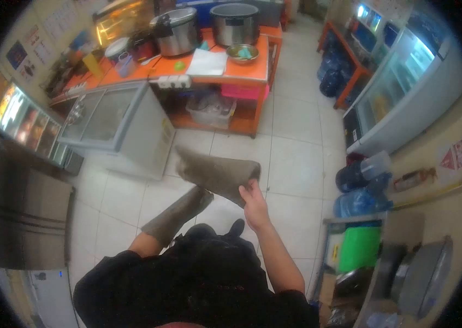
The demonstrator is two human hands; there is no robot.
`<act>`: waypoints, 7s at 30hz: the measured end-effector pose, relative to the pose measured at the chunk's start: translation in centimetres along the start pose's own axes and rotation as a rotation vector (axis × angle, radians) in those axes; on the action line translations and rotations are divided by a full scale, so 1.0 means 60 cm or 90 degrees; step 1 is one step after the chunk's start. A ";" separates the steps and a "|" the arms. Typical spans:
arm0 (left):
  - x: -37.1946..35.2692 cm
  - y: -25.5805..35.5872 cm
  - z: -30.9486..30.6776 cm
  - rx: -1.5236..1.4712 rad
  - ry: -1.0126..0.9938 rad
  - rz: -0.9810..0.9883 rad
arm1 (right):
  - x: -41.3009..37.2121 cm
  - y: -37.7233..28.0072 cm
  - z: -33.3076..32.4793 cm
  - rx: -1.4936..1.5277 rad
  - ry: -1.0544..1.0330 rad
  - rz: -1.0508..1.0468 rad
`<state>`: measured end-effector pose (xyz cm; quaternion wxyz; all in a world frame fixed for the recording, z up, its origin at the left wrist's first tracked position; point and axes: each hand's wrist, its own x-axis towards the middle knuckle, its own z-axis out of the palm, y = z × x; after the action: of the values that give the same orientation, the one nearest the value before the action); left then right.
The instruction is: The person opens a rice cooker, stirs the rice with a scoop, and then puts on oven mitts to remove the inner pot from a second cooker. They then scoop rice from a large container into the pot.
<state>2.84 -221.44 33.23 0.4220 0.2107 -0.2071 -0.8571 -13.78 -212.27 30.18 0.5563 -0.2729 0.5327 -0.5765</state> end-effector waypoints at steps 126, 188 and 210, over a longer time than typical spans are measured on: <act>1.918 0.846 0.110 1.008 0.920 0.146 | 2.303 -0.949 0.096 -0.374 -0.382 -0.144; 0.730 -0.807 1.071 -0.791 2.063 0.506 | 0.281 -0.334 -0.558 -0.680 -2.003 0.683; 0.442 -1.267 0.936 -1.283 2.322 1.267 | -0.323 0.049 -0.602 -0.958 -2.109 0.601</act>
<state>-90.34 -190.56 34.16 -0.1779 -0.1564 -0.5953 -0.7678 -41.02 -182.42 22.66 -0.3121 0.4859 0.3438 -0.7405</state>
